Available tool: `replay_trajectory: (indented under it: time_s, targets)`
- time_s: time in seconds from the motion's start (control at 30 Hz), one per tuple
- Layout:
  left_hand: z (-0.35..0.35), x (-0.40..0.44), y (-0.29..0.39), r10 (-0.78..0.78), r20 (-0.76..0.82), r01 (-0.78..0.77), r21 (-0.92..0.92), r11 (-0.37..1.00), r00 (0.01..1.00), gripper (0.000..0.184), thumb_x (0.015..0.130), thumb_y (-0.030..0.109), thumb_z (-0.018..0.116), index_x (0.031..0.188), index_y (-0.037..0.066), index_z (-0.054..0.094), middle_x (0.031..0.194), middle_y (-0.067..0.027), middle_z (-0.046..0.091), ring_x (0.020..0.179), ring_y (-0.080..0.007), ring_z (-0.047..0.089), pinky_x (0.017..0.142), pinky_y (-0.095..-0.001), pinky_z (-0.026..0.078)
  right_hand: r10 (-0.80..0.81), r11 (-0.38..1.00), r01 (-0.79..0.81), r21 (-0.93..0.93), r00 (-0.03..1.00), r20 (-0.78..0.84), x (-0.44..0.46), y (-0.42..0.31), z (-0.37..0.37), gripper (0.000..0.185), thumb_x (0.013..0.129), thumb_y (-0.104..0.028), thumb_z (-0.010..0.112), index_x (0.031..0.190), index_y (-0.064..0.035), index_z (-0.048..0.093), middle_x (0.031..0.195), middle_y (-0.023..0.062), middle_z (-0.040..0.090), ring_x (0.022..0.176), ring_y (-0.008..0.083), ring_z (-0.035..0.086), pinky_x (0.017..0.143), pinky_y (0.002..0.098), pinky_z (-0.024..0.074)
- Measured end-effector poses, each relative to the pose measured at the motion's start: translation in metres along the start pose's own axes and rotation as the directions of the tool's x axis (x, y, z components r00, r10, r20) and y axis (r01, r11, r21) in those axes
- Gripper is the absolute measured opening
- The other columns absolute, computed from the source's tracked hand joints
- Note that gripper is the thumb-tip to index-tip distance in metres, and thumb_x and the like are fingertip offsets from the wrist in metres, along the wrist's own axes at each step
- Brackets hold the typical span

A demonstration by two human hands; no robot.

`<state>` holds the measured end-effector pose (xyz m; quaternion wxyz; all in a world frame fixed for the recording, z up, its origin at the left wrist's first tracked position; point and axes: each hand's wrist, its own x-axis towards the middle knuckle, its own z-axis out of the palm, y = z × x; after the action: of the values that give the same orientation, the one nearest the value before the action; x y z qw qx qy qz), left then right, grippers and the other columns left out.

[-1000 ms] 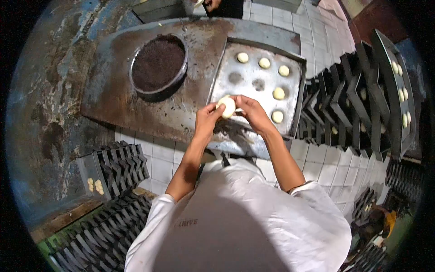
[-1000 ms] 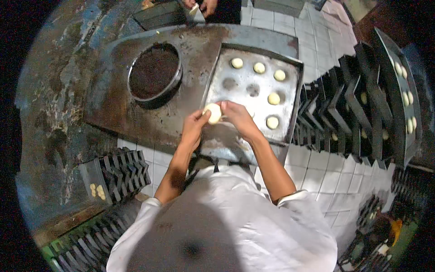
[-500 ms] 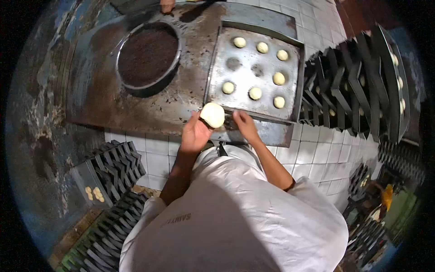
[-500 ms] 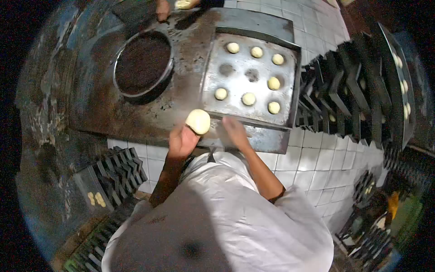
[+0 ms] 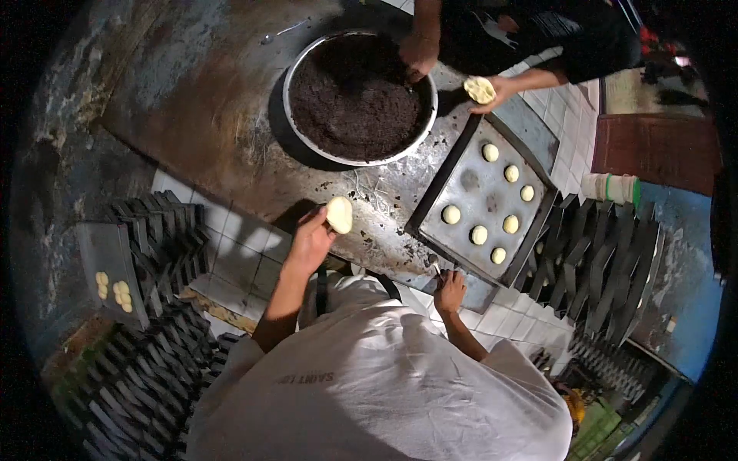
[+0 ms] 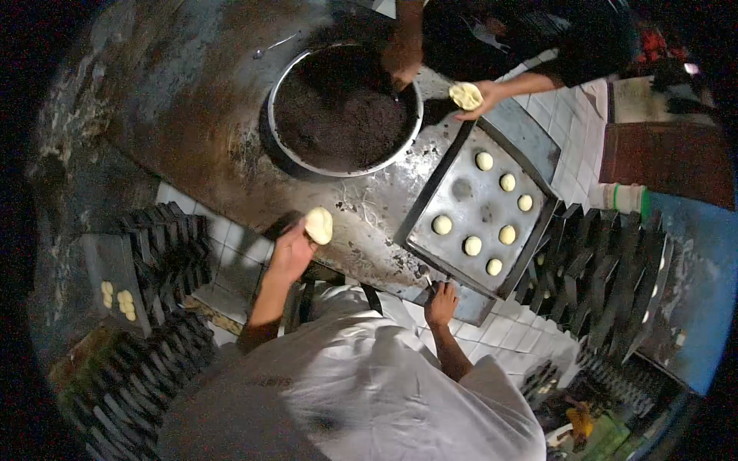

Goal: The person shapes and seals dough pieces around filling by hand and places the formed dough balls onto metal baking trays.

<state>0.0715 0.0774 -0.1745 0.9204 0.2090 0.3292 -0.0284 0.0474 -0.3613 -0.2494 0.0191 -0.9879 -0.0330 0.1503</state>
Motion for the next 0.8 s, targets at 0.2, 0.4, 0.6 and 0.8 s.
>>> replay_trajectory:
  time_s: [0.2,0.4,0.6,0.8]
  targets:
    - [-0.016,0.005,0.049,0.031,0.114,-0.009,-0.195,0.981,0.993,0.055,0.101,0.039,0.060,0.135,-0.002,0.051,0.140,-0.0135,0.057,0.132,-0.0277,0.051,0.115,-0.0452,0.037,-0.104,0.984,0.048,0.171,0.937,0.334,0.037,-0.051,-0.101,0.024,0.092,-0.013,0.056,0.113,-0.0021,0.052,0.097,0.0269,0.064,0.086,0.0508,0.061,0.075,0.0596,0.0467]
    - [-0.012,0.019,0.059,0.049,0.073,-0.045,-0.056,0.997,0.996,0.043,0.097,0.027,0.068,0.128,-0.001,0.059,0.130,-0.0121,0.063,0.125,-0.0262,0.058,0.108,-0.0439,0.044,-0.646,0.761,0.643,-0.083,0.764,0.000,0.175,-0.205,-0.226,0.031,0.088,-0.006,0.058,0.119,-0.0126,0.060,0.091,0.0144,0.068,0.083,0.0367,0.067,0.068,0.0479,0.0552]
    - [-0.001,0.004,0.066,0.144,0.065,-0.135,-0.119,0.984,0.987,0.036,0.096,0.025,0.070,0.122,0.001,0.065,0.122,-0.0094,0.068,0.116,-0.0229,0.063,0.100,-0.0413,0.049,-0.728,0.414,0.833,-0.366,0.545,0.417,0.280,-0.301,-0.197,0.028,0.093,-0.013,0.052,0.113,-0.0141,0.071,0.080,0.0159,0.070,0.073,0.0338,0.070,0.060,0.0459,0.0556]
    - [0.001,-0.014,0.052,0.227,-0.065,-0.233,-0.124,0.964,0.972,0.042,0.096,0.034,0.068,0.123,0.003,0.064,0.120,-0.0086,0.067,0.117,-0.0233,0.062,0.101,-0.0416,0.049,-0.868,0.450,0.893,-0.015,0.441,0.229,0.343,-0.264,-0.168,0.016,0.085,-0.020,0.066,0.098,-0.0100,0.068,0.079,0.0144,0.068,0.077,0.0280,0.070,0.067,0.0421,0.0539]
